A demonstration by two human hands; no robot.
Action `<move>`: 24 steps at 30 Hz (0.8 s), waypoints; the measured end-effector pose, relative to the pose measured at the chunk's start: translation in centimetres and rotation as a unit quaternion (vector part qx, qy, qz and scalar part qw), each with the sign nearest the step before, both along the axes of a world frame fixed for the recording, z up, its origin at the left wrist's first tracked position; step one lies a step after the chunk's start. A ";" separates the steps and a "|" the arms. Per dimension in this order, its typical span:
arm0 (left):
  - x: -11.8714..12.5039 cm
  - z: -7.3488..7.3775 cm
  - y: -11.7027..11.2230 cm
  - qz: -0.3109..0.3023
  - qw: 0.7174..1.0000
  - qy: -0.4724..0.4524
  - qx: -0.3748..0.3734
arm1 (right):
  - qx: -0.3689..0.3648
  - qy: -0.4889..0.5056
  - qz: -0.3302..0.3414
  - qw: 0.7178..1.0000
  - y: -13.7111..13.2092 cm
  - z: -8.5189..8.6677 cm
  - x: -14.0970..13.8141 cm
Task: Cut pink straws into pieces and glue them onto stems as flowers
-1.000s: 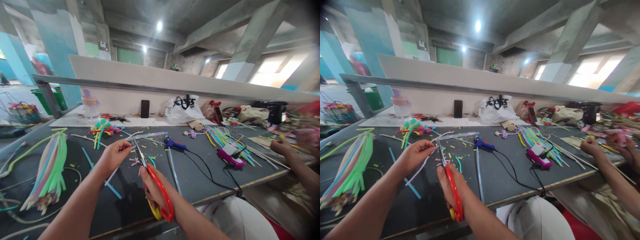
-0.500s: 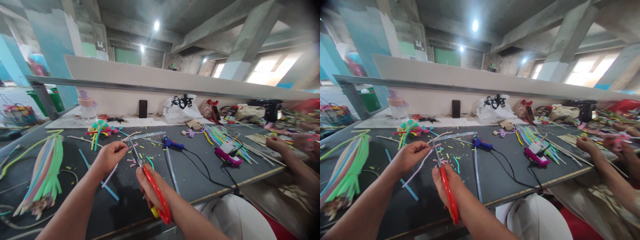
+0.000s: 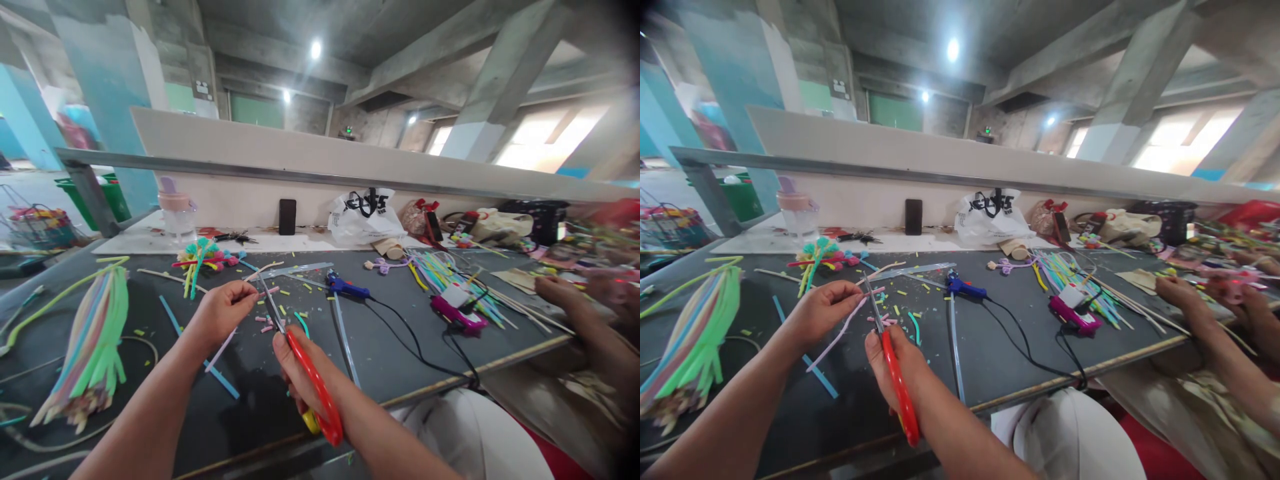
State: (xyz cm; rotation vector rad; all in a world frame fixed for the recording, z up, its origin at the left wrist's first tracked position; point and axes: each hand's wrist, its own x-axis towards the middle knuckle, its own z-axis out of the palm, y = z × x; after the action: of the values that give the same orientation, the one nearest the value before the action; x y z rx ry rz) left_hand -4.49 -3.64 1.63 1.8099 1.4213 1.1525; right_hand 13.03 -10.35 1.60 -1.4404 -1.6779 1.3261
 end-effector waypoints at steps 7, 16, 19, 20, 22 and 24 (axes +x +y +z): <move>0.1 0.1 0.0 0.000 1.000 0.010 -0.001 | -0.020 0.004 0.001 1.000 -0.1 0.6 -0.2; 0.0 -0.1 0.2 -0.006 1.000 0.016 0.002 | -0.019 0.015 0.000 1.000 0.0 0.4 -0.1; 0.0 -0.2 0.3 -0.008 1.000 0.017 0.004 | -0.019 0.017 0.003 1.000 -0.1 0.5 -0.1; 0.0 -0.2 0.3 -0.009 1.000 0.018 0.004 | -0.021 0.018 0.003 1.000 -0.1 0.5 -0.1; 0.0 -0.2 0.2 -0.009 1.000 0.020 0.005 | -0.022 0.019 0.002 1.000 -0.1 0.3 -0.1; 0.0 -0.2 0.2 -0.007 1.000 0.022 0.003 | -0.009 0.020 -0.006 1.000 0.1 -0.1 -0.1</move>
State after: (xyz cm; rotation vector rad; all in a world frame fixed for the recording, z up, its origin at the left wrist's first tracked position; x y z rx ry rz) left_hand -4.50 -3.41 1.46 1.8582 1.4282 1.1175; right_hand 12.91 -10.29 1.54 -1.4225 -1.6335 1.3572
